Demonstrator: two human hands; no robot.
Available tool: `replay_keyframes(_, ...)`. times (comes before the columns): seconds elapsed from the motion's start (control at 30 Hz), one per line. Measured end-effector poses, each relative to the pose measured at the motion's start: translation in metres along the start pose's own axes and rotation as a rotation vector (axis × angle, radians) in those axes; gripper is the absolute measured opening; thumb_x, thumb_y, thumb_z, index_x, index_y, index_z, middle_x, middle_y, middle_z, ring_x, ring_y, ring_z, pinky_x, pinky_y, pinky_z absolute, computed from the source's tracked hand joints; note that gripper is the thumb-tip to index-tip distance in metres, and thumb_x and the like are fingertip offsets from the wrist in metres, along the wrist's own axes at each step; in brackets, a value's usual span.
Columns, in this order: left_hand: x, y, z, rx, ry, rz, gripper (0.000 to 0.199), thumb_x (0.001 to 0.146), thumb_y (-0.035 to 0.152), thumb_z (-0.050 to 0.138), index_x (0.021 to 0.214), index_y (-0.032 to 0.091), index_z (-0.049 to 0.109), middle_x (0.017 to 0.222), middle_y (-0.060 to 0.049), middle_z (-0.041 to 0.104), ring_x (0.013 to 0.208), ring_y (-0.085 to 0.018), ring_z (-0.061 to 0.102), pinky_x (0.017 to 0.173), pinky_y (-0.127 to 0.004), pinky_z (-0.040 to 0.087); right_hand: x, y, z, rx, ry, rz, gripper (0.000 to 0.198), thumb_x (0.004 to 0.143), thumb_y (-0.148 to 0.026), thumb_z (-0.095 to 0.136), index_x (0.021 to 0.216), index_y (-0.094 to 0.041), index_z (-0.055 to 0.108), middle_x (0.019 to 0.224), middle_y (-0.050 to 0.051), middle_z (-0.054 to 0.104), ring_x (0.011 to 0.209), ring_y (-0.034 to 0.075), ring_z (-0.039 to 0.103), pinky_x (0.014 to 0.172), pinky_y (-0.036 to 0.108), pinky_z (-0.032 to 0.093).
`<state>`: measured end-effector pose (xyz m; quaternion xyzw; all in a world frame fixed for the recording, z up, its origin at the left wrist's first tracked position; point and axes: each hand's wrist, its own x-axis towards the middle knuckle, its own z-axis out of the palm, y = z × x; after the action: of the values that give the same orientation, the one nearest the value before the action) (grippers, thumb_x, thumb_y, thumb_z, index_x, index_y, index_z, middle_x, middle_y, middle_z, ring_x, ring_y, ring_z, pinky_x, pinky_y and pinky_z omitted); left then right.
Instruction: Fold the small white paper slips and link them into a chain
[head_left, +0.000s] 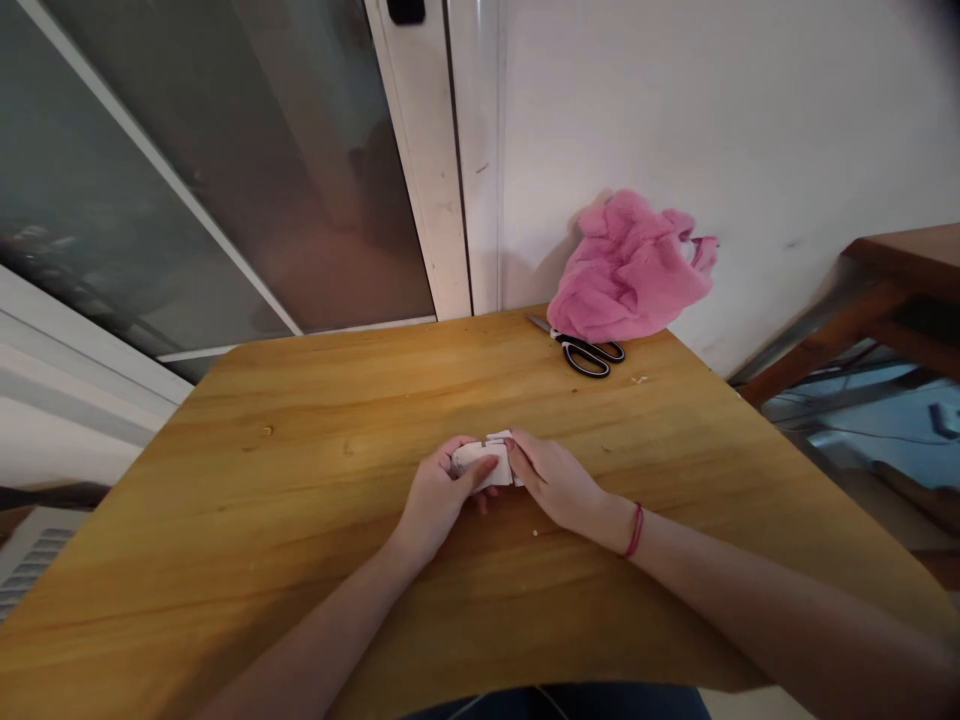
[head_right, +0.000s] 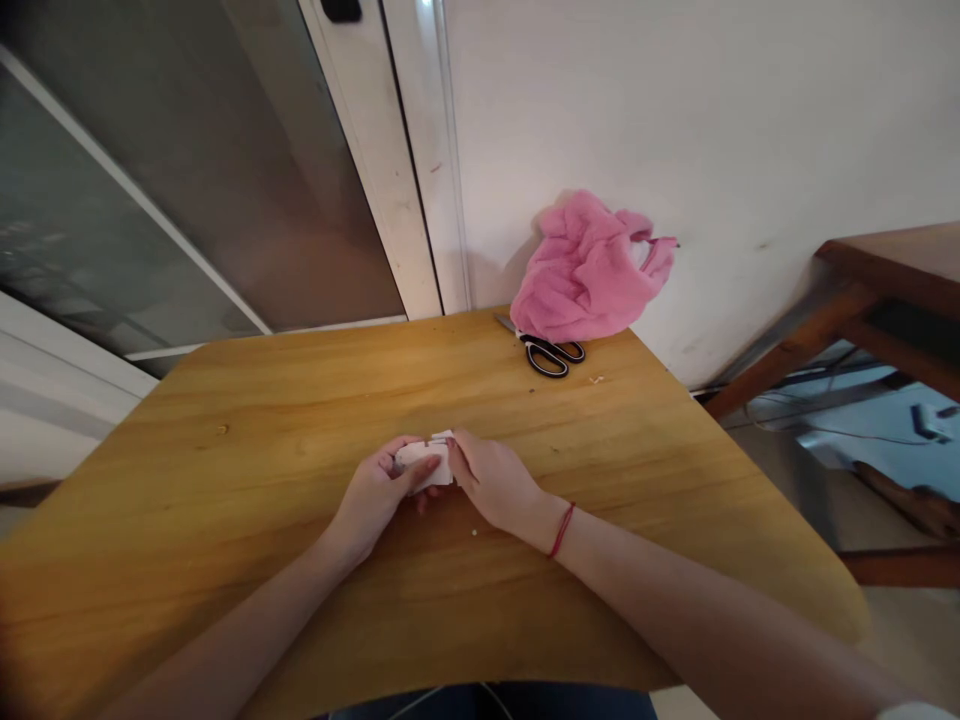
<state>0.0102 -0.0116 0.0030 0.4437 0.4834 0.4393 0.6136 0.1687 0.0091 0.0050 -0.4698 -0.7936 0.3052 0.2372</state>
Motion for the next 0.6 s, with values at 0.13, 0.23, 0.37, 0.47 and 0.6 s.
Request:
replay_keyframes(0.13, 0.003, -0.005, -0.001, 0.031, 0.006, 0.019, 0.027, 0.072, 0.038, 0.065, 0.081, 0.018, 0.049, 0.049, 0.006, 0.055, 0.037, -0.008, 0.046, 0.037, -0.019, 0.037, -0.003, -0.006, 0.003, -0.079, -0.004, -0.002, 0.027, 0.095, -0.038, 0.027, 0.083, -0.019, 0.043, 0.062, 0.0, 0.053, 0.051, 0.013, 0.045, 0.048, 0.023, 0.023)
replay_keyframes(0.23, 0.003, -0.007, -0.002, 0.086, -0.004, 0.041, 0.026, 0.074, 0.037, 0.063, 0.081, 0.019, 0.047, 0.048, 0.007, 0.054, 0.036, -0.007, 0.044, 0.037, -0.018, 0.034, -0.003, -0.006, 0.005, -0.1, -0.019, 0.0, 0.027, 0.093, -0.041, 0.033, 0.082, -0.019, 0.044, 0.06, -0.001, 0.053, 0.051, 0.013, 0.046, 0.048, 0.023, 0.023)
replay_keyframes(0.37, 0.002, -0.006, -0.003, 0.043, -0.016, 0.033, 0.02, 0.076, 0.033, 0.061, 0.083, 0.019, 0.047, 0.053, 0.006, 0.055, 0.043, -0.007, 0.047, 0.044, -0.018, 0.035, -0.001, -0.002, 0.005, -0.019, 0.039, 0.011, 0.027, 0.094, -0.037, 0.034, 0.075, -0.019, 0.044, 0.059, -0.003, 0.051, 0.05, 0.011, 0.044, 0.048, 0.022, 0.025)
replay_keyframes(0.47, 0.002, -0.003, -0.003, -0.177, -0.006, -0.017, 0.019, 0.076, 0.026, 0.058, 0.09, 0.018, 0.048, 0.066, 0.003, 0.059, 0.055, -0.011, 0.056, 0.051, -0.022, 0.041, 0.003, 0.002, 0.002, 0.082, 0.134, 0.04, 0.031, 0.094, -0.038, 0.032, 0.07, -0.02, 0.042, 0.057, -0.004, 0.047, 0.051, 0.01, 0.043, 0.048, 0.021, 0.028)
replay_keyframes(0.6, 0.005, -0.001, -0.005, -0.269, 0.012, -0.015, 0.03, 0.076, 0.023, 0.057, 0.104, 0.015, 0.05, 0.084, -0.005, 0.064, 0.07, -0.015, 0.061, 0.062, -0.026, 0.046, 0.007, 0.008, -0.005, 0.146, 0.232, 0.077, 0.033, 0.094, -0.038, 0.031, 0.067, -0.019, 0.039, 0.055, -0.004, 0.045, 0.049, 0.01, 0.043, 0.047, 0.022, 0.029)
